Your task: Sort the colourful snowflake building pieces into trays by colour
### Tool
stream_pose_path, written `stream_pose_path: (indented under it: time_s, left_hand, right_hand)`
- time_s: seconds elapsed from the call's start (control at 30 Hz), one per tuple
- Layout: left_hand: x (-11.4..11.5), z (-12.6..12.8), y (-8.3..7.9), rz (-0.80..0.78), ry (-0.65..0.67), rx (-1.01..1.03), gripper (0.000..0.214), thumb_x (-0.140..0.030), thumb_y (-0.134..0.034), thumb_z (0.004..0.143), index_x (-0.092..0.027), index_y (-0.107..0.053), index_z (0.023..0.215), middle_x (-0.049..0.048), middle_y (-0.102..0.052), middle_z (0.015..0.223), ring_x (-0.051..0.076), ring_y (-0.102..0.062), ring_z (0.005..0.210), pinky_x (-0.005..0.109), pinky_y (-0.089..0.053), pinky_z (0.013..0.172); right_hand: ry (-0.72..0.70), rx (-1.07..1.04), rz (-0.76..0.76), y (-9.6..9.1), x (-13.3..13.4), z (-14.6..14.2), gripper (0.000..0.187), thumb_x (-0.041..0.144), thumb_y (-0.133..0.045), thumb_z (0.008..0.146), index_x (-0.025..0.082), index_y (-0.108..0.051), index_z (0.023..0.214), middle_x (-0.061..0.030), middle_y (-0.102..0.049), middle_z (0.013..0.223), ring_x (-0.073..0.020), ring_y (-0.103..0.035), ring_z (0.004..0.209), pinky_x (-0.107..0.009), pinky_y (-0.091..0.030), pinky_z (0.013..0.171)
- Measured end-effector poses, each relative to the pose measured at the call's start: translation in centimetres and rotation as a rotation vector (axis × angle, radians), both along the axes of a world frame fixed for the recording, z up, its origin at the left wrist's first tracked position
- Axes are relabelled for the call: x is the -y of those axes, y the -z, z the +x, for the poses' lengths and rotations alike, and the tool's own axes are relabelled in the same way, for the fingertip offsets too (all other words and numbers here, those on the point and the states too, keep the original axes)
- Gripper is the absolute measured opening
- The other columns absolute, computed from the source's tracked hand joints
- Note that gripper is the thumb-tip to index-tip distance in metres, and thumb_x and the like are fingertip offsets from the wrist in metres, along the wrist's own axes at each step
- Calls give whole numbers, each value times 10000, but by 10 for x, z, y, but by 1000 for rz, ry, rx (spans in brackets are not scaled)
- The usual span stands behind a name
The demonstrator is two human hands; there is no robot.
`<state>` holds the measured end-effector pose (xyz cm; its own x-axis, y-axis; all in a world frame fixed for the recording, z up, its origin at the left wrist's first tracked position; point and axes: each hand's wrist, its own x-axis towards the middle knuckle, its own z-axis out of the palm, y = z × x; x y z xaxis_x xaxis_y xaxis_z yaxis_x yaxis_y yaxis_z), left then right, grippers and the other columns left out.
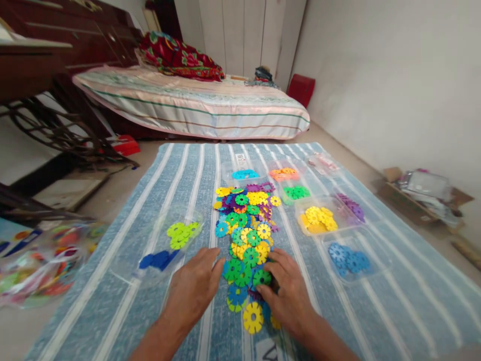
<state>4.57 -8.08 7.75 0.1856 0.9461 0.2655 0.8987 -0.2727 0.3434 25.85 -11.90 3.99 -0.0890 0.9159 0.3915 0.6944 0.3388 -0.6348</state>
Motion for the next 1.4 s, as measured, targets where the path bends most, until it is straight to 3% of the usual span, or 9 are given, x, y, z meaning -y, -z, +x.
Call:
stream_pose_path:
  time_s: [0.27, 0.4, 0.67, 0.73, 0.87, 0.97, 1.13, 1.27, 1.4]
  left_hand:
    - [-1, -2, 23, 71, 3, 10, 258, -335, -393, 897, -195, -609, 898, 48, -669, 844, 189, -673, 754, 291, -531, 649]
    - [0, -1, 29, 99, 42, 102, 222, -320, -416, 893, -199, -602, 895, 43, -663, 854, 179, -667, 763, 279, -532, 661]
    - [4, 6, 24, 32, 53, 219, 188, -290, -440, 877, -216, -613, 872, 35, -669, 870, 162, -655, 781, 263, -535, 674]
    - [5, 6, 23, 20, 59, 233, 187, -281, -437, 881, -215, -612, 876, 33, -665, 869, 159, -652, 784, 264, -533, 689]
    - [7, 6, 26, 9, 68, 240, 190, -268, -426, 896, -217, -608, 895, 36, -660, 887, 157, -647, 821, 267, -531, 727]
    - [7, 7, 28, 16, 80, 253, 188, -258, -421, 902, -214, -604, 903, 40, -655, 892, 157, -642, 836, 273, -530, 745]
    - [9, 8, 27, 0, 102, 274, 171, -240, -432, 903, -216, -602, 900, 35, -650, 891, 149, -635, 829, 268, -528, 752]
    - [10, 8, 26, 1, 117, 260, 161, -235, -447, 900, -211, -604, 924, 37, -645, 901, 150, -632, 832, 265, -523, 752]
    - [11, 7, 29, 5, 136, 242, 150, -231, -463, 898, -192, -601, 939, 40, -636, 908, 148, -628, 840, 263, -516, 759]
  right_hand:
    - [-42, -241, -113, -9, 0, 0, 153, 80, -604, 709, 229, -596, 669, -40, -662, 1007, -210, -582, 1054, -385, -456, 948]
    - [-57, -256, -146, -27, -19, 13, 130, 155, -610, 755, 221, -607, 643, -41, -674, 965, -195, -617, 981, -344, -496, 867]
    - [317, -20, 419, -89, -103, 58, 161, 319, -578, 831, 212, -648, 928, -82, -687, 951, -238, -622, 972, -435, -472, 921]
    - [229, 11, 398, -84, -100, 52, 154, 303, -566, 847, 225, -647, 952, -72, -688, 954, -222, -631, 953, -417, -492, 905]
    - [-146, 46, 235, -49, -60, 19, 120, 280, -598, 839, 232, -657, 932, -78, -656, 1070, -221, -577, 1101, -411, -484, 961]
    - [-305, 133, 122, -28, -32, -3, 270, 309, -726, 738, 204, -658, 977, -110, -593, 1219, -288, -458, 1253, -483, -424, 1030]
    - [-329, 242, 34, -16, -19, -16, 170, 205, -707, 754, 173, -666, 915, -139, -566, 1263, -325, -394, 1303, -546, -389, 1037]
    - [-319, 212, 105, -11, -19, -16, 46, 159, -629, 818, 178, -665, 839, -130, -599, 1212, -311, -430, 1282, -535, -408, 1023]
    - [-339, 141, 198, -12, -19, -12, 126, 155, -551, 874, 192, -667, 841, -107, -641, 1120, -259, -502, 1217, -468, -448, 1014]
